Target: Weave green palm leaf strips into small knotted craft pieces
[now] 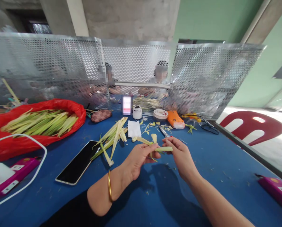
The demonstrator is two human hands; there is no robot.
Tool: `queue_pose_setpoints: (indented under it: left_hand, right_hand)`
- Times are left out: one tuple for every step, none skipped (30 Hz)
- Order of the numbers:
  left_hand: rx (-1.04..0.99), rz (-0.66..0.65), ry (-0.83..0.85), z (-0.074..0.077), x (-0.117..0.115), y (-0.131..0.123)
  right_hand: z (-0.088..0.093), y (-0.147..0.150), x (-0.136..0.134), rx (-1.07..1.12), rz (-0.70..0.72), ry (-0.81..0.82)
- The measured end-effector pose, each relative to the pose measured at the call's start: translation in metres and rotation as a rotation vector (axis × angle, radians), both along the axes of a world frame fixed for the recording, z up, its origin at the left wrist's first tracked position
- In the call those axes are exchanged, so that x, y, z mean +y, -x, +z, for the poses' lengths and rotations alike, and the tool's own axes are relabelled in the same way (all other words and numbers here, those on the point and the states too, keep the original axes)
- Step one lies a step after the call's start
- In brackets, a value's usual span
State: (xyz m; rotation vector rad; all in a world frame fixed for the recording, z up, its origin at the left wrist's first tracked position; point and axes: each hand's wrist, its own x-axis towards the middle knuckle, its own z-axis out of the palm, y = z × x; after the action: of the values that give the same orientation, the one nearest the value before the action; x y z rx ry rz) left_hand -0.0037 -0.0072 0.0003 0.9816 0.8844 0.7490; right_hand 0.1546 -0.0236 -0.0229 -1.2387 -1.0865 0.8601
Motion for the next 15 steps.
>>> queue_pose_setpoints:
  left_hand:
    - [-0.019, 0.038, -0.009, 0.001, 0.002, 0.002]
    - [-0.045, 0.074, -0.012, 0.002, 0.005, 0.004]
    - [-0.076, 0.103, -0.012, 0.002, 0.007, 0.005]
    - [-0.108, 0.121, -0.010, 0.003, 0.009, 0.006]
    - [-0.135, 0.128, -0.006, 0.003, 0.010, 0.007]
    - [-0.158, 0.123, -0.004, 0.003, 0.010, 0.007]
    - [-0.177, 0.112, -0.008, 0.003, 0.010, 0.007]
    - [-0.194, 0.097, -0.017, 0.003, 0.009, 0.006]
    - [-0.209, 0.085, -0.029, 0.003, 0.008, 0.005]
    - [-0.222, 0.081, -0.040, 0.002, 0.007, 0.004]
    - [-0.234, 0.082, -0.048, 0.002, 0.005, 0.002]
    - [-0.241, 0.086, -0.052, 0.002, 0.004, 0.001]
    - [-0.245, 0.089, -0.054, 0.001, 0.003, 0.000]
    - [-0.246, 0.088, -0.055, 0.001, 0.002, -0.001]
    - [-0.243, 0.086, -0.059, 0.001, 0.002, -0.001]
  right_hand:
    - [0.000, 0.001, -0.001, -0.018, -0.019, -0.019]
    - [0.000, 0.002, -0.003, -0.046, -0.022, -0.040]
    - [0.000, 0.004, -0.005, -0.074, -0.014, -0.059]
    - [0.000, 0.007, -0.008, -0.105, 0.006, -0.073]
    - [-0.001, 0.010, -0.010, -0.139, 0.030, -0.084]
    - [-0.002, 0.014, -0.013, -0.174, 0.051, -0.096]
    - [-0.004, 0.017, -0.015, -0.212, 0.062, -0.109]
    - [-0.005, 0.020, -0.016, -0.249, 0.051, -0.125]
    - [-0.006, 0.022, -0.016, -0.281, 0.017, -0.145]
    - [-0.007, 0.024, -0.017, -0.308, -0.023, -0.160]
    - [-0.008, 0.024, -0.017, -0.329, -0.060, -0.168]
    - [-0.008, 0.024, -0.017, -0.346, -0.086, -0.170]
    - [-0.008, 0.024, -0.016, -0.364, -0.090, -0.172]
    - [-0.009, 0.023, -0.017, -0.394, -0.077, -0.178]
    - [-0.009, 0.023, -0.017, -0.447, -0.059, -0.188]
